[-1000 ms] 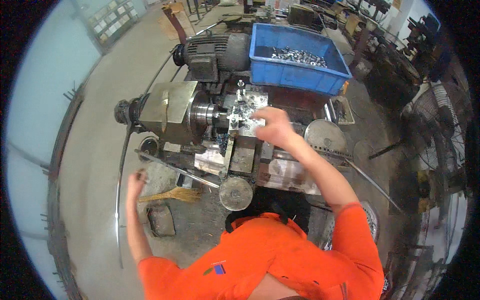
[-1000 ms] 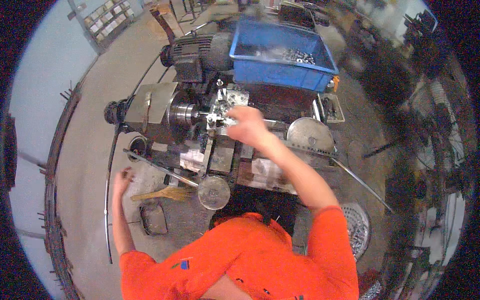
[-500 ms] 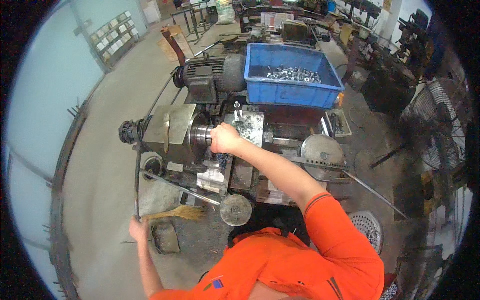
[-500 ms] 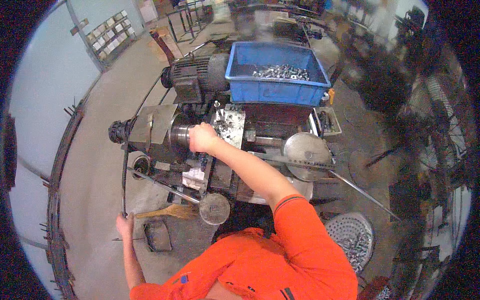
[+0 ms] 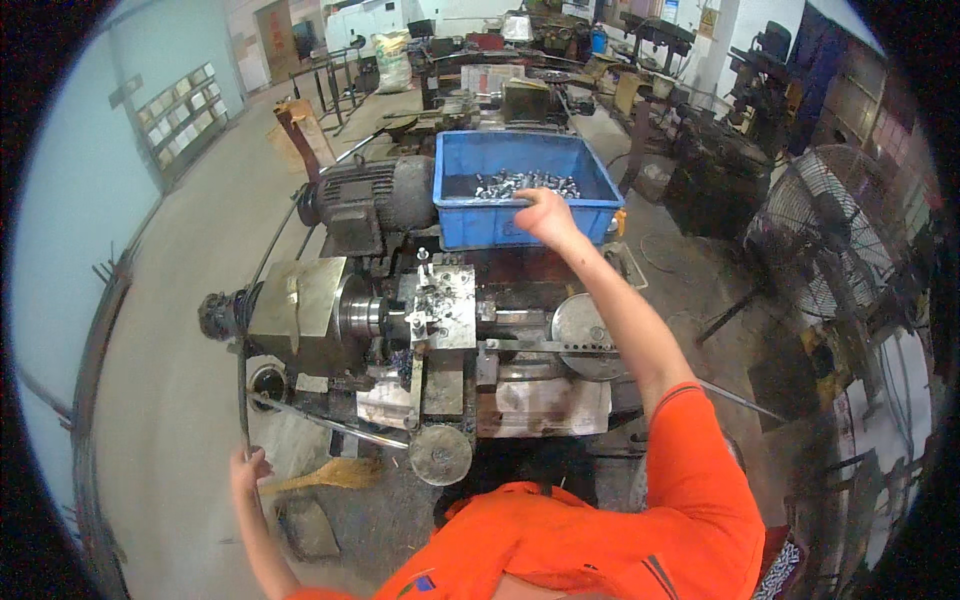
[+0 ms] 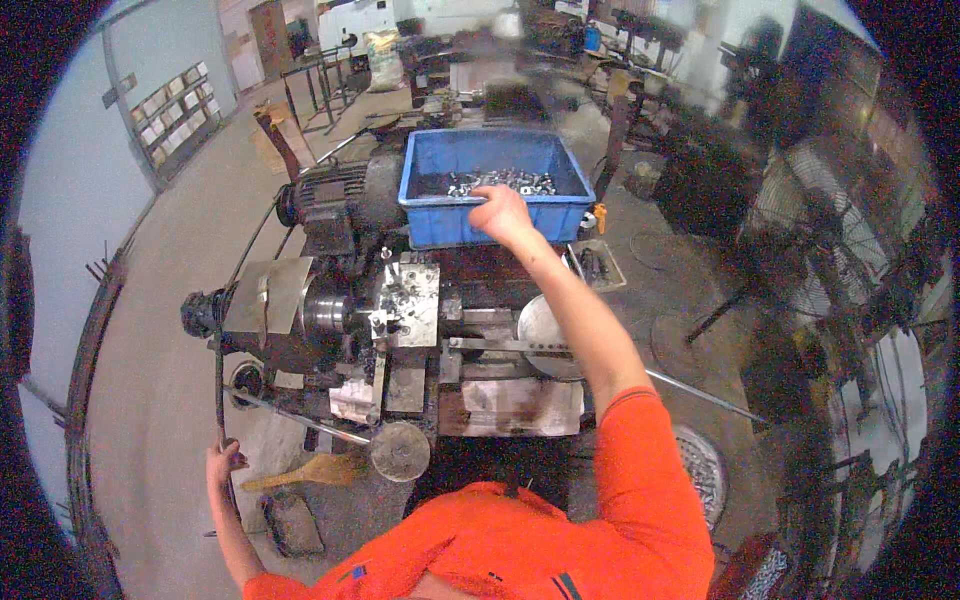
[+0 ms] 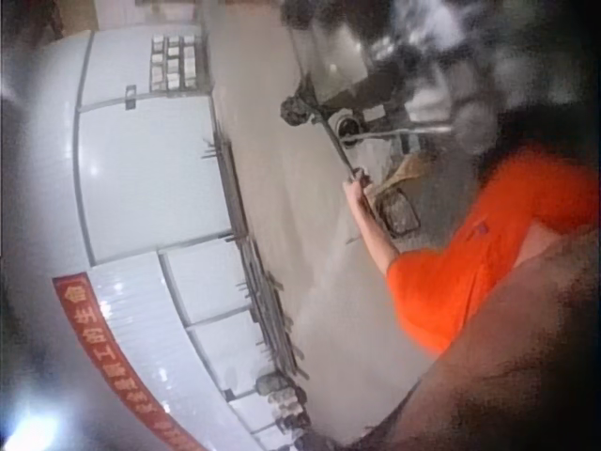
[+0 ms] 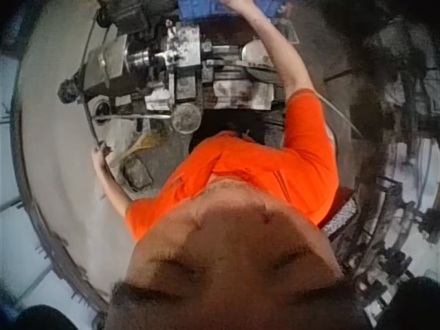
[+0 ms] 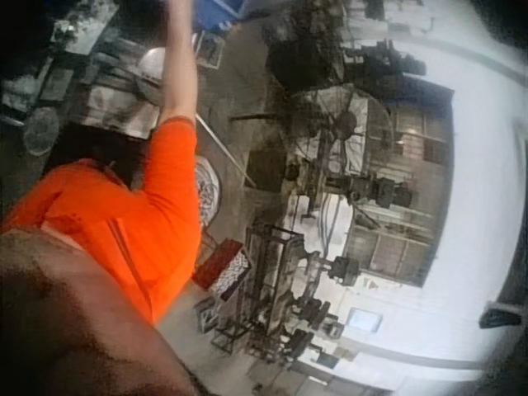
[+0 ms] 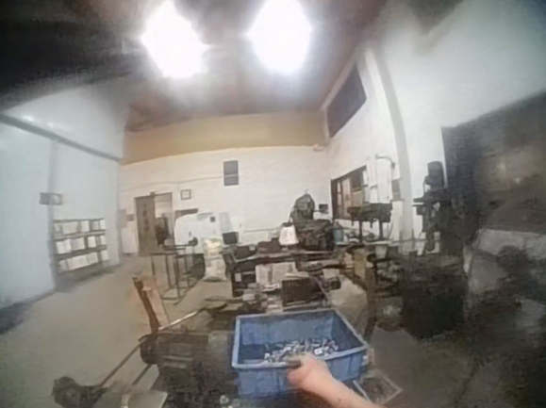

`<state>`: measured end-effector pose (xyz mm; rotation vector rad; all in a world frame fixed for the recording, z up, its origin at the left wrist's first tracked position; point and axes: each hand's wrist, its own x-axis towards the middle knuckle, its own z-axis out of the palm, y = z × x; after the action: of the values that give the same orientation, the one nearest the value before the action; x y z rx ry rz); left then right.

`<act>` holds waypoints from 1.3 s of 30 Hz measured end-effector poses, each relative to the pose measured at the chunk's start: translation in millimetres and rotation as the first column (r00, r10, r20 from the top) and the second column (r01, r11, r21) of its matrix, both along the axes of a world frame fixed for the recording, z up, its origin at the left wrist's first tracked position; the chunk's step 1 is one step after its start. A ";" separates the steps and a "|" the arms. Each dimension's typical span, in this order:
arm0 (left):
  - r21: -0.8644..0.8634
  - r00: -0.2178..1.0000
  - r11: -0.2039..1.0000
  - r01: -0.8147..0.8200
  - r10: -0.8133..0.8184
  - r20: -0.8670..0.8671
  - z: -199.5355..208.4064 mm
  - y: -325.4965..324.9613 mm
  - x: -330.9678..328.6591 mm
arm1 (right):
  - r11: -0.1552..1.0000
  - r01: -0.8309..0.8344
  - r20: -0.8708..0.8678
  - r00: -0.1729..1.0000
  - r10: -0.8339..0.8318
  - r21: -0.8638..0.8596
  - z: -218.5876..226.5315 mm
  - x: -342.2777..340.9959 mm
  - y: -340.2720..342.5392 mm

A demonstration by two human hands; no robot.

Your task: The person operates a metal turning machine in a workshop. They repeatedly pick small metal parts from a blue bin, load them into the machine, and use a long metal rod to manipulate the parts while the machine runs. Finished parts are collected in a perforated metal tray.

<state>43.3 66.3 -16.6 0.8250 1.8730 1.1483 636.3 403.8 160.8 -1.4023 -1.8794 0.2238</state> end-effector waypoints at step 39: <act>-0.153 0.989 0.987 -0.054 0.074 0.124 -50.7 35.0 19.6 | -0.162 0.957 0.369 -0.063 -0.927 -0.242 -305.5 285.0 -523.8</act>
<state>63.0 101.3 -67.3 0.5963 1.8635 1.0595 921.3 -120.0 -144.7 -2.7968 -0.1962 -0.2139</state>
